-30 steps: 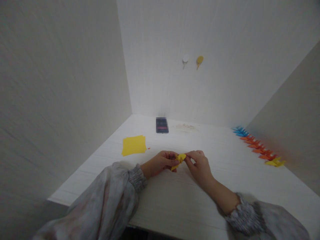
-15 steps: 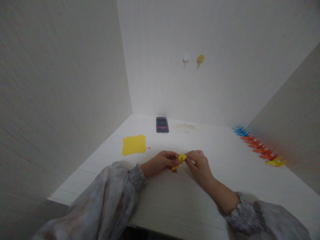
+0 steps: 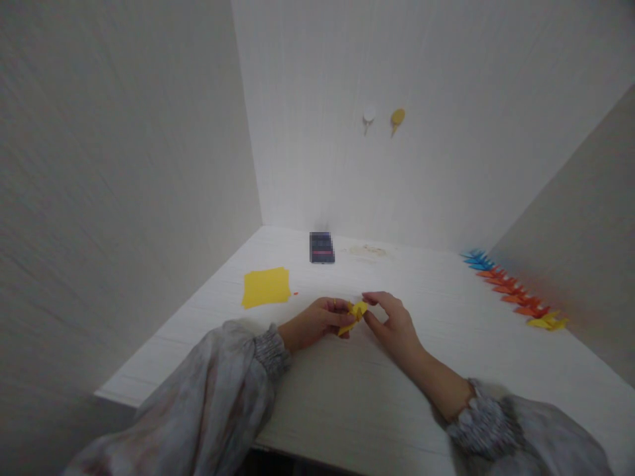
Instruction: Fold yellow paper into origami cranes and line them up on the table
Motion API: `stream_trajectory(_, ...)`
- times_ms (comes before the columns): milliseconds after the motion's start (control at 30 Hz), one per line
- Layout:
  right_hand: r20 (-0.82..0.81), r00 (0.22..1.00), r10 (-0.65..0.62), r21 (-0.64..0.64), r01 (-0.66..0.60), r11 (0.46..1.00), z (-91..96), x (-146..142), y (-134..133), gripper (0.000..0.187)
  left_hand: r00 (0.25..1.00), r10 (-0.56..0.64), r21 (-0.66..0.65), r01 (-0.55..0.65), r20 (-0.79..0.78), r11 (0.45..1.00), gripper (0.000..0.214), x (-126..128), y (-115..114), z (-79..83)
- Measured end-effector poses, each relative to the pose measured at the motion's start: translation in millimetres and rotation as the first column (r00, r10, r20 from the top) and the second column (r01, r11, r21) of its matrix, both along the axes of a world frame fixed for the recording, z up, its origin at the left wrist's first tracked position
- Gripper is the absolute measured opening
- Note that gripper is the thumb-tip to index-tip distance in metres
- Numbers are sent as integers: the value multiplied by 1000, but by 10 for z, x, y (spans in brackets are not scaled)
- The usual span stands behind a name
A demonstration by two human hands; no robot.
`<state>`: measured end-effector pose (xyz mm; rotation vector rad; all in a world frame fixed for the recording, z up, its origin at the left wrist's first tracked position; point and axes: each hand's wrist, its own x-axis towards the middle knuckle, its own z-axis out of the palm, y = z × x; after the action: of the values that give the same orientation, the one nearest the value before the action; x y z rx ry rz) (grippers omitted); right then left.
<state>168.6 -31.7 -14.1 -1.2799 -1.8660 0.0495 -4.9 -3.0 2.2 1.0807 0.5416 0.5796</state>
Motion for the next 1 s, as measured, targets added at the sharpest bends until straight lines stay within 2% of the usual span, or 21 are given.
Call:
stream_trajectory(100, -8, 1000, 30, 126, -29, 992, 17, -10, -27, 37, 1000, 10, -1, -10, -3, 1000, 26, 5, -3, 12)
stream_trajectory(267, 32, 998, 53, 241, -59, 969, 62, -33, -75, 26, 999, 40, 1, -40, 24, 999, 27, 10, 0, 18)
stream_trajectory(633, 111, 994, -2, 328, -35, 944, 107, -35, -87, 8, 993, 76, 7, -77, 89, 997, 45, -6, 27, -16)
stream_trajectory(1000, 115, 993, -22, 310, -15, 951, 113, -39, -93, 7, 987, 100, 64, -108, 123, 992, 51, 15, 9, 22)
